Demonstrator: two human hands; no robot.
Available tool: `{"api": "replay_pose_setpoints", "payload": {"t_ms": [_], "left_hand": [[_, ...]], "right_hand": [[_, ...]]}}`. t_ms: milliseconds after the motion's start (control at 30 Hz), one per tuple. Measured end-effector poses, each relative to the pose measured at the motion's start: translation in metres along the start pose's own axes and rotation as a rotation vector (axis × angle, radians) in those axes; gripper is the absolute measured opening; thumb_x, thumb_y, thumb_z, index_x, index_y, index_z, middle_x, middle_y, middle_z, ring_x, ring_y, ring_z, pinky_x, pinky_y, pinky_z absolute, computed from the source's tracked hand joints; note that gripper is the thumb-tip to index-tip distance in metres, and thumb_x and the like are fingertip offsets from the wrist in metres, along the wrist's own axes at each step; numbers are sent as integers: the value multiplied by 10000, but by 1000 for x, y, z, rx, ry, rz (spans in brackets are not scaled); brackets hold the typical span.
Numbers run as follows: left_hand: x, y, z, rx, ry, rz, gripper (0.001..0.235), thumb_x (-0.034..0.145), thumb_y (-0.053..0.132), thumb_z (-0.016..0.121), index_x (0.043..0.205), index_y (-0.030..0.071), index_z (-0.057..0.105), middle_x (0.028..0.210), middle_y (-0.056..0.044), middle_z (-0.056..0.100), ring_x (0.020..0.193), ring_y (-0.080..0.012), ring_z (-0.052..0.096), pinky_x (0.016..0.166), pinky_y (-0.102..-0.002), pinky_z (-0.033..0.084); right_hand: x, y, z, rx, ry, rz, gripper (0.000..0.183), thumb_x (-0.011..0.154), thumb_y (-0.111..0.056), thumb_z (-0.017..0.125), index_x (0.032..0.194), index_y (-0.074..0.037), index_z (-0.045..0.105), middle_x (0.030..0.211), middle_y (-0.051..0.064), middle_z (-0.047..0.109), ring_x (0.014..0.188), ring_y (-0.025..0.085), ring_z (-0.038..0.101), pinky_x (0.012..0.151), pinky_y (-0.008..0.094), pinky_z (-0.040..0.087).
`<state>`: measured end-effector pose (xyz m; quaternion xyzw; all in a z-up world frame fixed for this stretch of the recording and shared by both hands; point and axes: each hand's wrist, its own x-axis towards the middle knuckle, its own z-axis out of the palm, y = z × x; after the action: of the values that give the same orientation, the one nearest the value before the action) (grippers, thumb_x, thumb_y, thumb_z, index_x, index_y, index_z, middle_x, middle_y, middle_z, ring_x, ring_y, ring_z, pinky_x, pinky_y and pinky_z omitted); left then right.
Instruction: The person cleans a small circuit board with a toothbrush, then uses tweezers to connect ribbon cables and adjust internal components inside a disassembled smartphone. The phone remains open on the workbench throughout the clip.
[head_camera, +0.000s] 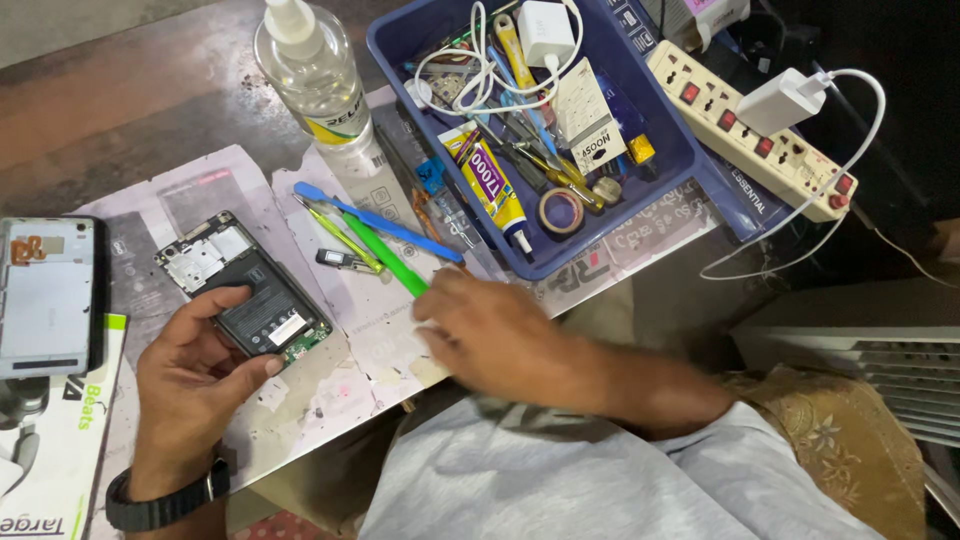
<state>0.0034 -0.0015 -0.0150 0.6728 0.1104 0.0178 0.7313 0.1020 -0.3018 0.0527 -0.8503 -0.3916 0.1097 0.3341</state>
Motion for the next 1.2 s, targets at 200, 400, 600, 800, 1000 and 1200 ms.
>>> {"api": "replay_pose_setpoints", "payload": {"t_ms": [200, 400, 600, 800, 1000, 1200], "left_hand": [[-1, 1, 0, -6, -2, -15, 712, 744, -211, 699, 1412, -30, 531, 1141, -169, 716, 997, -164, 700, 827, -278, 586], [1, 5, 4, -34, -16, -24, 710, 743, -218, 692, 1409, -28, 537, 1150, -138, 703, 997, -153, 687, 822, -275, 578], [2, 11, 8, -63, -47, -8, 691, 747, -216, 678, 1393, -19, 535, 1169, -118, 697, 1034, -154, 688, 875, -283, 584], [0, 12, 5, -8, -64, -6, 690, 750, -217, 687, 1392, -9, 547, 1133, -138, 706, 1012, -159, 689, 853, -284, 577], [0, 14, 6, 0, -68, -4, 670, 755, -189, 689, 1383, -3, 549, 1120, -129, 723, 1005, -147, 704, 854, -286, 595], [2, 15, 3, -9, -113, 68, 675, 758, -165, 731, 1385, 7, 551, 1174, -107, 682, 1023, -144, 683, 864, -286, 594]], "right_hand": [[23, 69, -99, -250, 175, -4, 151, 938, -69, 696, 1082, -39, 733, 1013, 173, 736, 878, 343, 724, 776, 432, 588], [90, 129, -85, -702, 5, 52, 127, 801, -36, 678, 901, -59, 753, 841, 203, 726, 794, 398, 710, 691, 499, 572], [106, 146, -58, -794, 108, 107, 59, 859, -25, 671, 900, -17, 713, 822, 239, 710, 767, 417, 711, 649, 521, 573], [91, 141, -97, -335, 21, 168, 304, 745, -42, 764, 1047, -3, 750, 874, 193, 745, 772, 318, 720, 716, 444, 581], [65, 103, -151, 154, 131, 334, 184, 953, -34, 706, 1135, -19, 725, 927, 117, 718, 746, 161, 660, 675, 308, 565], [34, 47, -160, 649, 359, -97, 119, 1235, -82, 478, 1221, -6, 568, 1064, 175, 706, 860, 200, 736, 766, 308, 631]]}}
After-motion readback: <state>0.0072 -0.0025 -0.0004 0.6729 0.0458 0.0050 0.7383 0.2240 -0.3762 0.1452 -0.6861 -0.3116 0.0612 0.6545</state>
